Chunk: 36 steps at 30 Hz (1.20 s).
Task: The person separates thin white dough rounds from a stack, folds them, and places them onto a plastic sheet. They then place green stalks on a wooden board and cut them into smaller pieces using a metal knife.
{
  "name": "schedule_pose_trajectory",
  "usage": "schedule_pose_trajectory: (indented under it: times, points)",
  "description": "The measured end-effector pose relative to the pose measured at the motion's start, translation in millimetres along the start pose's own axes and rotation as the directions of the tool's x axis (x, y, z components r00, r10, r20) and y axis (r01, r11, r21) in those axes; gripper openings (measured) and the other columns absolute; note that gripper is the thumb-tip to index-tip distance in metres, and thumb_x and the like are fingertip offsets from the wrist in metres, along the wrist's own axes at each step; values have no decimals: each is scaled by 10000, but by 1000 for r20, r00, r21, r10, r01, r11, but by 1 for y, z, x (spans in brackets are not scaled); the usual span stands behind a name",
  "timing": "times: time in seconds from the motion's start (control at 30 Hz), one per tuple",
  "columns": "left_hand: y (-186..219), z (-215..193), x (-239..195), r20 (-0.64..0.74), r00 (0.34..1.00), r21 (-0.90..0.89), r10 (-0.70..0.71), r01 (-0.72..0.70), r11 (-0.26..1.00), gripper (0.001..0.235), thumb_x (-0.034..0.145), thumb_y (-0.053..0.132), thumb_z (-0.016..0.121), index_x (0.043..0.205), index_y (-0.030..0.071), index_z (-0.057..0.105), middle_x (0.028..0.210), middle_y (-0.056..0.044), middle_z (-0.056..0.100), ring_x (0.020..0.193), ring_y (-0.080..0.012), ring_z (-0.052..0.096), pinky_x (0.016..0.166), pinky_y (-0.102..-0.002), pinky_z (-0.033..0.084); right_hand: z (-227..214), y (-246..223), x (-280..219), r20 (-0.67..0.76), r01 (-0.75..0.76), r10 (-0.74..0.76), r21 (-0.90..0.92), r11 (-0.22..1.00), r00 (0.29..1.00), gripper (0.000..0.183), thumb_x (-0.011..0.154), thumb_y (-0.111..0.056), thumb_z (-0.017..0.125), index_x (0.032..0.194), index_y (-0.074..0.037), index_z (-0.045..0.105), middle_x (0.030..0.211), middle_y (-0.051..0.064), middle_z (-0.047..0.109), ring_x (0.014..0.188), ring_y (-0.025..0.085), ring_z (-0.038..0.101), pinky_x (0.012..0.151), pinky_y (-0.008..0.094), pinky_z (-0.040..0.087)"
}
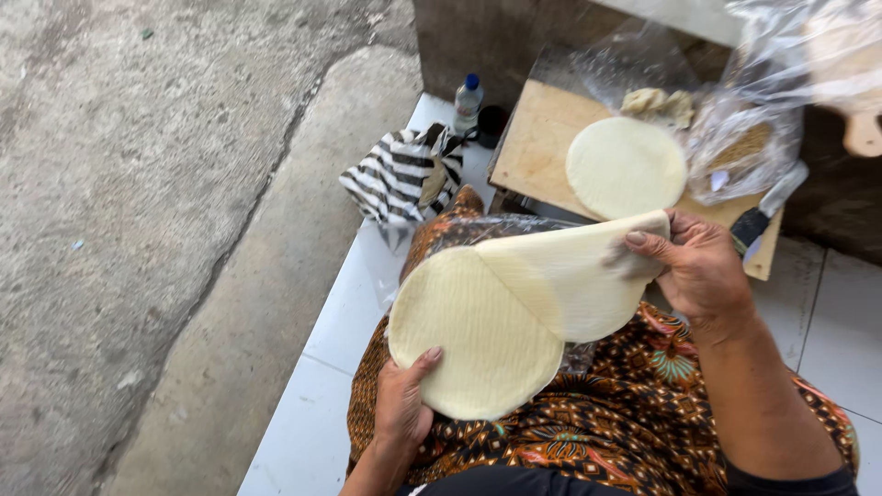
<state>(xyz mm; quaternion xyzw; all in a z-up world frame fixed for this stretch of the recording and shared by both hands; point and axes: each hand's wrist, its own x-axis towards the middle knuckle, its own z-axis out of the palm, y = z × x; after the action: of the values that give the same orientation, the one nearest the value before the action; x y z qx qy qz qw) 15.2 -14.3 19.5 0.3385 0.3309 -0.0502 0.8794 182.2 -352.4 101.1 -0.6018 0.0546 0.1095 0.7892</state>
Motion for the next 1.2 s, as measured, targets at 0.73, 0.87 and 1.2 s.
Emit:
schedule_pose_trajectory:
  times: [0.73,0.87,1.2]
  points:
    - [-24,-14,53,-210,977,145,-36,68,987,622,790,-56,701,1377,-85,497,1148,-304,715,980,-376,745,838,-507,636,-127,97,206,324,179,-256,-868,-463,911,262,974,-2,486,1102,-98,694,964,140,730,894,255,714,745,358,609]
    - [-27,-23,65,-243,969,198,-44,94,976,610,796,-58,689,1371,-83,490,1128,-328,721,945,-399,753,790,-533,652,-132,169,193,357,143,-335,-840,-523,872,195,877,-97,578,1045,-42,662,990,133,687,928,267,682,761,370,599]
    - [-21,-7,56,-254,966,239,-53,116,964,642,782,-33,667,1384,-79,449,1097,-363,714,902,-422,760,766,-563,661,-121,182,175,310,100,-453,-897,-430,836,413,866,-101,585,1263,-1,638,1119,220,646,1017,328,637,816,405,599]
